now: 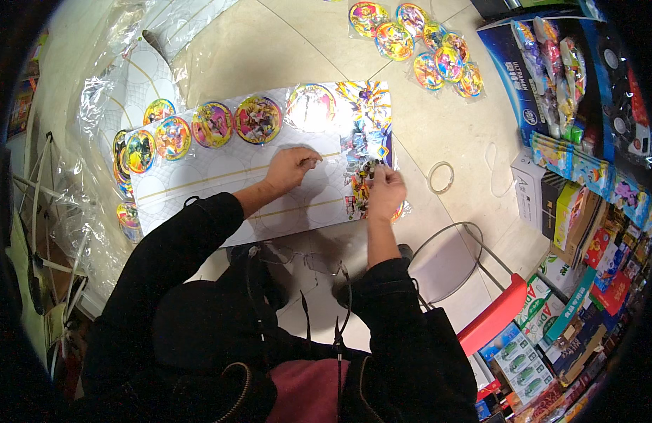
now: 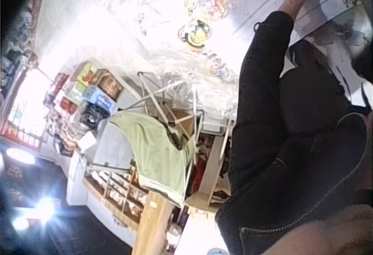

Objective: The person assembles a large kite by attaching circular printed discs to a white sheet using clear tape. They repeatedly pick up discs, position them on the sheet, and secure them with tape, working in rows across the surface.

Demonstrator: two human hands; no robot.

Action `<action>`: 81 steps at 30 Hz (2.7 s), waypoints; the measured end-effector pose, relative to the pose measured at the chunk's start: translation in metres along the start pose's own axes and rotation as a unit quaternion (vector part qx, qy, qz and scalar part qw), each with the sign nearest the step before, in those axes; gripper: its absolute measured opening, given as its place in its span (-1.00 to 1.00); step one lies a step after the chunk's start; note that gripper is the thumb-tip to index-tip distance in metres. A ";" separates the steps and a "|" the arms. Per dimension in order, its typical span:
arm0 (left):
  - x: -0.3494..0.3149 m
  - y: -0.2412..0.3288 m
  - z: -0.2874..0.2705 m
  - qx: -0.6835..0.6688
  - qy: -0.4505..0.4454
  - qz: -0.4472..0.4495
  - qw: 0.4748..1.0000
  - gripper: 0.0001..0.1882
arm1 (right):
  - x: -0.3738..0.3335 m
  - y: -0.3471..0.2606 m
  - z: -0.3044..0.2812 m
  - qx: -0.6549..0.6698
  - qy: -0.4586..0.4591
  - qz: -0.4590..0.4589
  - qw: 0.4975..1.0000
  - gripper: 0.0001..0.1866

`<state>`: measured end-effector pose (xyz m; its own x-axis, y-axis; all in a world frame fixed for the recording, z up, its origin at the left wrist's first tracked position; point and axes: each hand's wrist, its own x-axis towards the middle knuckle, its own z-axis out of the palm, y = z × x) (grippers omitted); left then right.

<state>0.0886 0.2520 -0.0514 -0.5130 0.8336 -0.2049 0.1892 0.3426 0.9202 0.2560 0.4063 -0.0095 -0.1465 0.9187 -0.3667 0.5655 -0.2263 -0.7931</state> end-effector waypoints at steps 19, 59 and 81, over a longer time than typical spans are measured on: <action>0.001 0.009 -0.008 -0.137 -0.069 -0.119 0.981 -0.84 | 0.030 0.010 -0.033 0.050 -0.066 -0.044 0.996 -0.83; -0.004 0.005 -0.008 -0.076 -0.007 -0.015 0.997 -0.87 | -0.045 -0.011 0.068 -0.093 -0.182 -0.175 0.963 -0.78; -0.003 -0.001 -0.006 -0.032 -0.013 0.007 0.999 -0.86 | -0.044 -0.009 0.069 -0.102 -0.205 -0.206 0.951 -0.66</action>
<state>0.0849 0.2469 -0.0499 -0.4891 0.8491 -0.1996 0.1427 0.3036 0.9421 0.2013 0.3462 -0.0194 -0.6711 0.7025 -0.2368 0.5311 0.2328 -0.8147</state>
